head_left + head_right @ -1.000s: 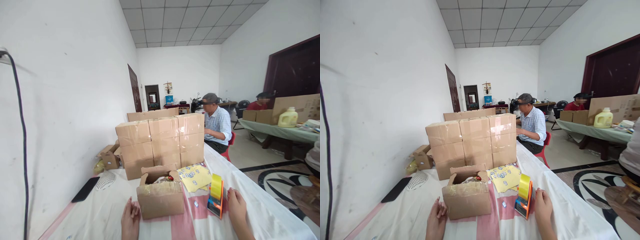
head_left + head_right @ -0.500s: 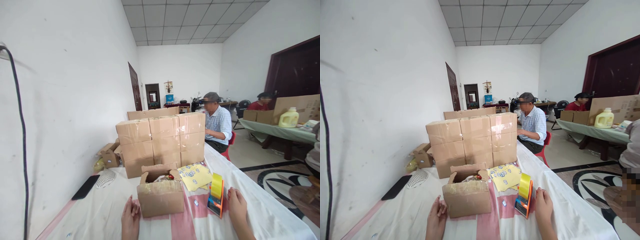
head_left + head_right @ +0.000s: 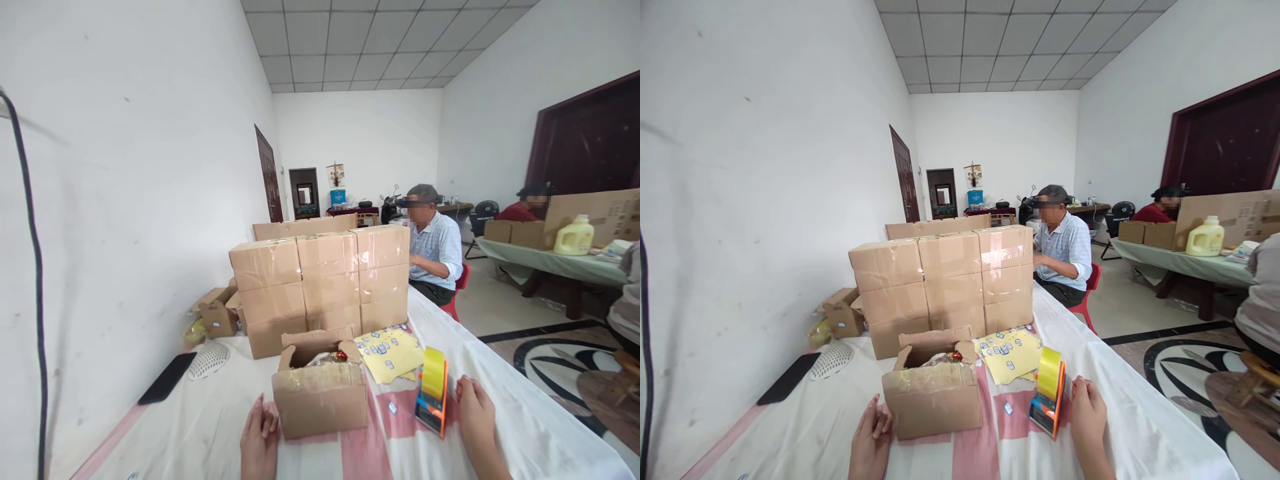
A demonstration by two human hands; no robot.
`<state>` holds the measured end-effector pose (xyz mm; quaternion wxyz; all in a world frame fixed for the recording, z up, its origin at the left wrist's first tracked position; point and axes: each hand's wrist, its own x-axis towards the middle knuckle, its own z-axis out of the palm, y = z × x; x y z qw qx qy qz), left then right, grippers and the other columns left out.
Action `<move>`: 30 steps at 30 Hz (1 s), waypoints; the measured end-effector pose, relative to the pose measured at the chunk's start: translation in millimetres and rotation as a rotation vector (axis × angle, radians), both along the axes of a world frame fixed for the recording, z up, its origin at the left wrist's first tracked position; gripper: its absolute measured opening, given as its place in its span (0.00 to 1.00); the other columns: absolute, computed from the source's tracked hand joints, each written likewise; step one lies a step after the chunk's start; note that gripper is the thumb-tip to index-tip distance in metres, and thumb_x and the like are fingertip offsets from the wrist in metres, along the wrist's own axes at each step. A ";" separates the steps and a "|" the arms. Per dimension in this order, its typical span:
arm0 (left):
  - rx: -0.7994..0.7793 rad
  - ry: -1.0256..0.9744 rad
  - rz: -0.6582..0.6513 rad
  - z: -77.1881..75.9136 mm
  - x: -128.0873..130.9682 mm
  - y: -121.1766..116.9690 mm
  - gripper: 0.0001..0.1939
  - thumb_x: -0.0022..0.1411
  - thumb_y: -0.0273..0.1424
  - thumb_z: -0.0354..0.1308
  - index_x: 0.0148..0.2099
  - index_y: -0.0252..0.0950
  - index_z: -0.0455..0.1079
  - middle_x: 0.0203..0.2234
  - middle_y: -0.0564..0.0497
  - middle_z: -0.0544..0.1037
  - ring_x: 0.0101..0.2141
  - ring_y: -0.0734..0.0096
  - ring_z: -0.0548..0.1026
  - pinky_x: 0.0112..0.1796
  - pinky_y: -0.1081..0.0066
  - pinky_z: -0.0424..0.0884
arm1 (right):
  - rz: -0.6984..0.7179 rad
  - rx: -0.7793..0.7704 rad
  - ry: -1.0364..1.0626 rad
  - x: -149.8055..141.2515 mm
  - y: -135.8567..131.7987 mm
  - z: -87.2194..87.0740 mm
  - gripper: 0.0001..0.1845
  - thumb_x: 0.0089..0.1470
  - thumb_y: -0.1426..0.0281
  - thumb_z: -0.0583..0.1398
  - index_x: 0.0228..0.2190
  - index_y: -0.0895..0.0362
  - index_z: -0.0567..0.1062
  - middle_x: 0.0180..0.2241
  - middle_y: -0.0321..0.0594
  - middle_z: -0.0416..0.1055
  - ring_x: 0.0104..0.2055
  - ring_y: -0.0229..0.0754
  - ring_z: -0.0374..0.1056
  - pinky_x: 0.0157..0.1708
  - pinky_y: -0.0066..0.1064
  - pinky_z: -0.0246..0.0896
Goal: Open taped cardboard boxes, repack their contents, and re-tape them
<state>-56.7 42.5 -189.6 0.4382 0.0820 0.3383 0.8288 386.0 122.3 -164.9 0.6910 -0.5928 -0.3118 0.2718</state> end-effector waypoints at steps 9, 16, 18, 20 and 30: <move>-0.010 0.035 -0.003 6.1 2.8 -2.9 0.24 0.43 0.41 0.76 0.40 0.35 0.75 0.17 0.62 0.63 0.18 0.84 0.58 0.22 0.80 0.63 | 0.024 0.044 0.000 -5.0 -2.8 2.5 0.23 0.55 0.49 0.58 0.23 0.53 0.63 0.19 0.29 0.57 0.23 0.37 0.53 0.25 0.32 0.50; -0.010 0.046 0.010 8.3 6.9 -6.0 0.26 0.41 0.41 0.77 0.41 0.36 0.77 0.16 0.63 0.63 0.17 0.85 0.58 0.23 0.80 0.65 | 0.021 0.074 -0.008 -6.4 -8.1 4.6 0.24 0.56 0.48 0.58 0.23 0.54 0.63 0.19 0.29 0.58 0.23 0.37 0.54 0.25 0.31 0.50; -0.007 0.052 0.017 8.9 7.5 -5.8 0.25 0.43 0.40 0.76 0.42 0.35 0.77 0.17 0.62 0.66 0.17 0.85 0.58 0.23 0.80 0.66 | 0.027 0.068 -0.011 -6.5 -9.9 4.5 0.23 0.56 0.48 0.58 0.23 0.54 0.63 0.19 0.29 0.58 0.23 0.36 0.54 0.24 0.31 0.50; -0.010 0.057 0.025 9.6 7.9 -5.4 0.23 0.45 0.39 0.75 0.42 0.35 0.77 0.19 0.60 0.69 0.17 0.86 0.59 0.23 0.80 0.65 | 0.034 0.064 -0.014 -6.6 -10.9 4.2 0.23 0.56 0.49 0.58 0.23 0.53 0.63 0.18 0.28 0.57 0.22 0.36 0.53 0.24 0.31 0.49; -0.029 0.085 0.035 14.6 11.0 -5.4 0.26 0.46 0.35 0.75 0.48 0.37 0.76 0.22 0.60 0.71 0.17 0.85 0.62 0.21 0.79 0.64 | 0.038 0.072 0.013 -7.5 -6.6 4.3 0.20 0.53 0.52 0.58 0.23 0.53 0.63 0.19 0.29 0.58 0.23 0.37 0.53 0.23 0.30 0.49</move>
